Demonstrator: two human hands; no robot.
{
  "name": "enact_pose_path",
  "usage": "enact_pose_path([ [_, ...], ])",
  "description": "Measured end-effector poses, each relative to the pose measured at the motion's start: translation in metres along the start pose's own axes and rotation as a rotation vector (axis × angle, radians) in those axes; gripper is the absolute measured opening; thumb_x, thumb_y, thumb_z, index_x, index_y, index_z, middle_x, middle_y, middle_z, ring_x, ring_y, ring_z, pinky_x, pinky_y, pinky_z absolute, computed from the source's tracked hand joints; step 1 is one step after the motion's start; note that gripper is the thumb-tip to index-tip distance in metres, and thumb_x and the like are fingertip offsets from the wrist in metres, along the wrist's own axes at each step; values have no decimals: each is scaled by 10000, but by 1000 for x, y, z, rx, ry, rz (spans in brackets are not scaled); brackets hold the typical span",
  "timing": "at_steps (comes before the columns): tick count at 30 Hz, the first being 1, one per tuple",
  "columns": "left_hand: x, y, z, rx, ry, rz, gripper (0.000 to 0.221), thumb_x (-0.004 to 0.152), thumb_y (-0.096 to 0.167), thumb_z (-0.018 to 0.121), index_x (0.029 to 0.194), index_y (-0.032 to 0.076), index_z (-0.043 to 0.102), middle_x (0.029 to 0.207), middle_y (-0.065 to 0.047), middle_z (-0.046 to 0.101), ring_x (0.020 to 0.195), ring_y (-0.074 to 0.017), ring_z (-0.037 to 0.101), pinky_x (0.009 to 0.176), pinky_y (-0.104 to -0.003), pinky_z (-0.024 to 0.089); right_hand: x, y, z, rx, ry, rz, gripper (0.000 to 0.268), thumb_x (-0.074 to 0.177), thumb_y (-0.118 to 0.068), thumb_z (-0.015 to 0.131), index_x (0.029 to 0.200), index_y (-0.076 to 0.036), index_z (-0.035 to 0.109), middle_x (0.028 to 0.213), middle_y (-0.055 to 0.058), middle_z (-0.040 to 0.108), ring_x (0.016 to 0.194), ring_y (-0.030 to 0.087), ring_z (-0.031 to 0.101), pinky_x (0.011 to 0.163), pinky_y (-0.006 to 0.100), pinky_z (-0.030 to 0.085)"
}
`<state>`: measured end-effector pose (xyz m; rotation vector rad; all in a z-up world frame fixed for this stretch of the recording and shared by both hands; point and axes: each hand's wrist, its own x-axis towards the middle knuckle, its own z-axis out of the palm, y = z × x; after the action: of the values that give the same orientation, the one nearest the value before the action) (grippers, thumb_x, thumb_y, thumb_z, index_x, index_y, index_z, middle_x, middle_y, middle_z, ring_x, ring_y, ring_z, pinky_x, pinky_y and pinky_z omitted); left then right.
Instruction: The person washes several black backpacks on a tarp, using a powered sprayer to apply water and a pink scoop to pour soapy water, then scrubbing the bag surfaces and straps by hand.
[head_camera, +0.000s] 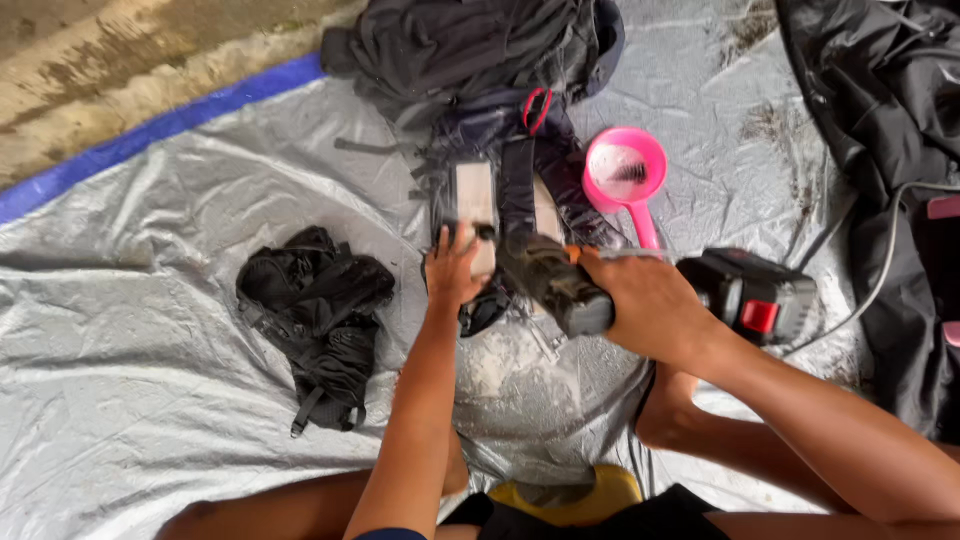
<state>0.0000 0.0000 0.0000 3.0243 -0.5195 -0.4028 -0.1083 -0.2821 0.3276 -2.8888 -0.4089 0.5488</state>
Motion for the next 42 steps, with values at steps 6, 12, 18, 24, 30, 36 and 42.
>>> enact_pose_path([
  [6, -28, 0, -11, -160, -23, 3, 994, 972, 936, 412, 1742, 309, 441, 1903, -104, 163, 1730, -392, 205, 1354, -658, 231, -3, 5, -11, 113, -5, 23, 718, 729, -109, 716, 1440, -121, 616, 946, 205, 810, 1000, 515, 791, 921, 619, 625],
  [12, -63, 15, -18, 16, -150, 216, 1480, 640, 920, 769, 1811, 206, 213, 1910, -23, 85, 1747, -331, 75, 1353, -747, 166, -6, 3, -10, 51, -40, -3, 652, 724, -89, 702, 1368, -161, 628, 918, 167, 806, 983, 482, 795, 918, 579, 627],
  [18, -45, 18, -3, -114, -71, 90, 1292, 782, 711, 852, 1819, 245, 238, 1903, 54, 90, 1747, -342, 54, 1323, -748, 240, 1, 15, -4, 103, -55, 52, 653, 744, -163, 721, 1390, -155, 630, 974, 182, 827, 1035, 491, 801, 937, 617, 626],
  [24, -13, 3, -21, -185, -113, 41, 1167, 631, 739, 908, 1660, 319, 550, 1884, 157, 180, 1746, -273, 165, 1345, -671, 309, -7, -2, -24, 22, -17, 63, 651, 729, -169, 724, 1372, -192, 625, 990, 138, 826, 1005, 476, 807, 928, 582, 641],
  [30, -35, -25, -48, -198, -32, -22, 1604, 523, 994, 808, 1807, 199, 270, 1893, -24, 190, 1749, -271, 137, 1398, -480, 268, -23, 4, -19, 144, -144, -29, 650, 737, -191, 762, 1378, -180, 656, 986, 167, 846, 1056, 482, 803, 964, 606, 626],
  [36, -43, -32, -23, -121, 25, 64, 1565, 642, 1006, 715, 1827, 169, 128, 1904, -69, 90, 1751, -302, 67, 1412, -566, 135, -20, -3, -13, 17, -71, -51, 654, 771, -222, 797, 1394, -136, 615, 993, 182, 831, 1022, 478, 808, 944, 607, 623],
  [42, -16, -22, -22, -87, -102, 70, 1406, 575, 998, 763, 1703, 207, 483, 1882, 45, 237, 1732, -248, 203, 1389, -588, 263, -19, -9, -25, 18, -98, -60, 683, 728, -145, 774, 1388, -125, 597, 943, 190, 817, 962, 507, 801, 916, 616, 626],
])
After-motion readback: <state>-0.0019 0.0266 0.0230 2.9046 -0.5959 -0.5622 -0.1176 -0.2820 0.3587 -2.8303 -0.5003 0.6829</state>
